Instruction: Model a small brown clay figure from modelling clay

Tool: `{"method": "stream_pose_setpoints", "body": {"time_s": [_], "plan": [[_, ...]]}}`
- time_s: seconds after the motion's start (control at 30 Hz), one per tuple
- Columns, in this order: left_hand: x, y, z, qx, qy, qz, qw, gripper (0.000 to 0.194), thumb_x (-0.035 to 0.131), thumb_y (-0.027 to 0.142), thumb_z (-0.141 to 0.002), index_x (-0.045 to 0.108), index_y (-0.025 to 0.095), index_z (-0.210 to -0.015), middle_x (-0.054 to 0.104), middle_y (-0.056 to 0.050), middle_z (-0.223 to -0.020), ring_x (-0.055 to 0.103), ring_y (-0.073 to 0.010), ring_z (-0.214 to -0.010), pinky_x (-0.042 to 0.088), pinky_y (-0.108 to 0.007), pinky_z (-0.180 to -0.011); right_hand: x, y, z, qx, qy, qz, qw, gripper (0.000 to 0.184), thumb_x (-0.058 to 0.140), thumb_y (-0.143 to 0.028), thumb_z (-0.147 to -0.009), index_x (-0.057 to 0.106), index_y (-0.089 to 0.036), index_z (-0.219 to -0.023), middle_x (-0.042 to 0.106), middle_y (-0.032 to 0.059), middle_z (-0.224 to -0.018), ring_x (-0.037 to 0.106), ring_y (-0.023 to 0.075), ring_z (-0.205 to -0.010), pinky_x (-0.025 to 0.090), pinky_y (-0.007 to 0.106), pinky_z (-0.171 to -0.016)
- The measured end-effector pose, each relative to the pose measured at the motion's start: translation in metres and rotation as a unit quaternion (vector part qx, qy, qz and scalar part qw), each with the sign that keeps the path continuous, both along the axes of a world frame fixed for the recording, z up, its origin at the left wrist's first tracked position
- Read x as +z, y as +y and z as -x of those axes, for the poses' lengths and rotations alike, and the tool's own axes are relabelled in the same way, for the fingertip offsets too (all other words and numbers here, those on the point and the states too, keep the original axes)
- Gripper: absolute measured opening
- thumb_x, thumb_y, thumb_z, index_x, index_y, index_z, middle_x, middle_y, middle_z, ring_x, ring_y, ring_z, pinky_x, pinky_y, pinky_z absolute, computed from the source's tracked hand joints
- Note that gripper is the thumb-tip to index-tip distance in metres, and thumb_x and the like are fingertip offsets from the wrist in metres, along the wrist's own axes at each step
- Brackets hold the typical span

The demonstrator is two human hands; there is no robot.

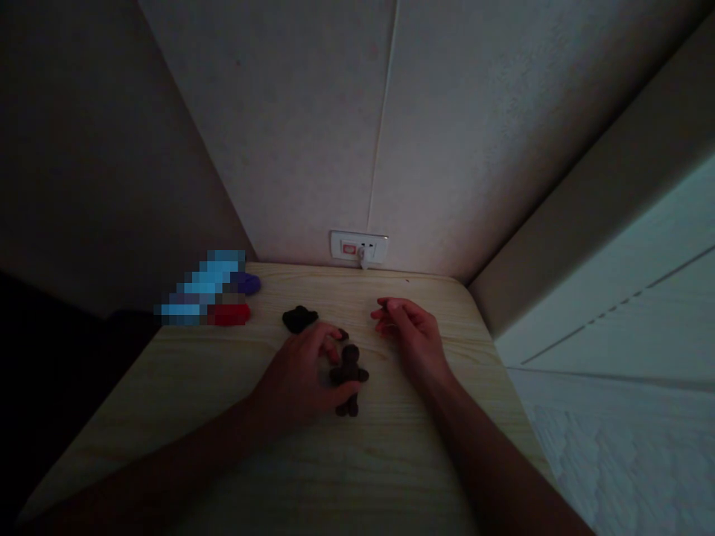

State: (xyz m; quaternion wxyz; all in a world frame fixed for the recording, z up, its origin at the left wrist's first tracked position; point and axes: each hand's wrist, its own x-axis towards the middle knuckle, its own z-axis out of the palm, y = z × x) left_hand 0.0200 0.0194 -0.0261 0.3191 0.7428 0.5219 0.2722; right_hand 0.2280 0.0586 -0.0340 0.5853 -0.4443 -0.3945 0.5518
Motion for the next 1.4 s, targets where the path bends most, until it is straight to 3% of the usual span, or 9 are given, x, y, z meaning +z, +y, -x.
{"method": "stream_pose_setpoints", "body": {"time_s": [0.17,0.43,0.6,0.9,1.13,1.4], "plan": [[0.001,0.0,-0.001,-0.006,-0.023,0.008,1.0,0.058,0.085,0.031,-0.069,0.056,0.019,-0.118,0.071,-0.003,-0.089,0.065,-0.0302,-0.097,0.047,-0.05,-0.096,0.005,-0.002,-0.001,0.03,0.009,-0.003,1.0,0.039,0.098,-0.034,-0.067,0.083,-0.025,-0.102,0.081,0.0033,-0.092,0.068,0.0126,-0.073,0.054,0.024,-0.065],[-0.001,-0.003,-0.001,0.004,-0.105,0.066,0.992,0.065,0.086,0.027,-0.068,0.053,0.021,-0.123,0.073,-0.002,-0.091,0.07,-0.0293,-0.098,0.048,-0.049,-0.096,0.008,-0.004,0.001,0.056,0.013,-0.01,0.998,0.037,0.098,-0.03,-0.068,0.08,-0.026,-0.099,0.083,0.0046,-0.104,0.074,0.0151,-0.078,0.057,0.026,-0.069],[-0.005,0.002,0.001,-0.008,-0.172,0.059,0.983,0.062,0.084,0.023,-0.07,0.053,0.021,-0.124,0.068,-0.002,-0.094,0.069,-0.0236,-0.091,0.053,-0.043,-0.089,0.007,-0.002,0.001,0.024,0.017,-0.02,0.999,0.04,0.1,-0.027,-0.061,0.081,-0.027,-0.096,0.081,0.0009,-0.093,0.071,0.014,-0.081,0.056,0.026,-0.074],[-0.017,0.011,0.005,0.015,-0.277,0.065,0.959,0.053,0.086,0.019,-0.072,0.062,0.021,-0.119,0.067,-0.005,-0.102,0.072,-0.0234,-0.099,0.058,-0.044,-0.095,0.01,-0.003,-0.001,0.009,0.023,-0.033,0.999,0.035,0.102,-0.041,-0.056,0.08,-0.025,-0.077,0.071,-0.0023,-0.065,0.058,0.0124,-0.058,0.049,0.028,-0.059],[-0.015,0.013,0.004,0.035,-0.316,0.094,0.943,0.052,0.089,0.019,-0.07,0.065,0.019,-0.116,0.073,-0.01,-0.109,0.073,-0.0276,-0.106,0.058,-0.048,-0.098,0.016,-0.006,0.001,0.061,0.051,0.002,0.997,0.045,0.085,-0.066,-0.073,0.084,-0.022,-0.081,0.069,0.0024,-0.064,0.058,0.014,-0.056,0.047,0.028,-0.055],[-0.016,0.013,0.004,0.037,-0.331,0.076,0.94,0.045,0.089,0.018,-0.071,0.068,0.02,-0.111,0.076,-0.008,-0.108,0.075,-0.0243,-0.102,0.06,-0.044,-0.096,0.021,-0.008,0.002,0.114,0.074,0.031,0.99,0.031,0.077,-0.051,-0.083,0.085,-0.022,-0.091,0.068,0.0028,-0.07,0.059,0.0161,-0.063,0.051,0.031,-0.064]]}}
